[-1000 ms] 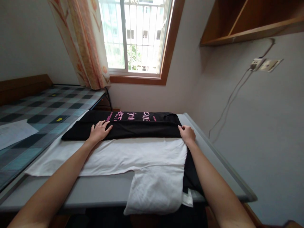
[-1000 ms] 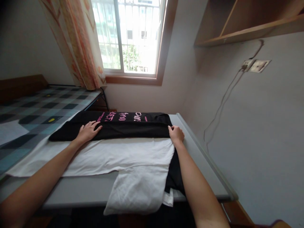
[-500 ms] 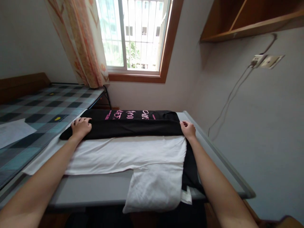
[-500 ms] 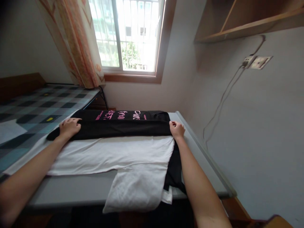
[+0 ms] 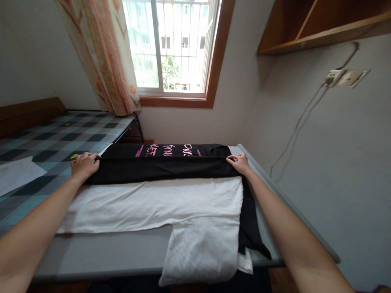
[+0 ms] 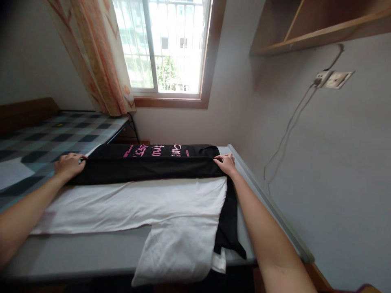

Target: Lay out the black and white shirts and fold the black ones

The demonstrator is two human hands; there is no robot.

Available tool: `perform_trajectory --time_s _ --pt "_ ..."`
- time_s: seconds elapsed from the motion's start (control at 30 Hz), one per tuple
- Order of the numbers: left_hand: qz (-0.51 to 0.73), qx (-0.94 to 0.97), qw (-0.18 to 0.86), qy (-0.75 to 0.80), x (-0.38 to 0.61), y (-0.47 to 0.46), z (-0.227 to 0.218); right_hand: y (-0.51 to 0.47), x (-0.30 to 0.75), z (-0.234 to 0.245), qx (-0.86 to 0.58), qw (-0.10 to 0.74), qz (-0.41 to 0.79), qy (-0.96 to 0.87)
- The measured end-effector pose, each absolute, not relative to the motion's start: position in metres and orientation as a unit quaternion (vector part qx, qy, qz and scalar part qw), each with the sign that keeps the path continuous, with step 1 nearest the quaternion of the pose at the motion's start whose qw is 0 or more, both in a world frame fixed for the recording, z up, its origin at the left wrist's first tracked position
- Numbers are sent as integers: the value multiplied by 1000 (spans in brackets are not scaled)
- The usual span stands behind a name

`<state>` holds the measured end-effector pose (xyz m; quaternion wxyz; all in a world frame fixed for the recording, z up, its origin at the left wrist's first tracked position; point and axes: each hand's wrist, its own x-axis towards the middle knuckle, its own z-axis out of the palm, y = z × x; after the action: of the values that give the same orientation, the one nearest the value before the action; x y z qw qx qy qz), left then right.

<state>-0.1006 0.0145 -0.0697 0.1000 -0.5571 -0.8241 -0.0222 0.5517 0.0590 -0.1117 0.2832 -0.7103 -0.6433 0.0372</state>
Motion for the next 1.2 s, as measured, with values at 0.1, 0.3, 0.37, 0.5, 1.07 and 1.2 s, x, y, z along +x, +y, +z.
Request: perform_trajectory --time_s 0.1,0.3,0.37,0.5,1.07,1.2 --pt "-43 -544 116 -830 -93 16 -68 61 549 -108 -710 310 39 -631" --pt "-62 -534 119 -835 -84 17 -72 48 536 -97 -734 248 -30 -632" --pt "-86 -541 146 -824 -75 17 -72 41 525 -88 -726 234 -76 -642" --pt "-143 -627 133 -754 -27 17 -70 27 483 -72 -654 276 -125 -693" --pt "-60 -727 21 -684 57 -6 -101 7 440 -98 -555 92 -33 -826" --pt "-42 -698 5 -715 30 -4 -102 14 465 -101 -572 64 -13 -818"
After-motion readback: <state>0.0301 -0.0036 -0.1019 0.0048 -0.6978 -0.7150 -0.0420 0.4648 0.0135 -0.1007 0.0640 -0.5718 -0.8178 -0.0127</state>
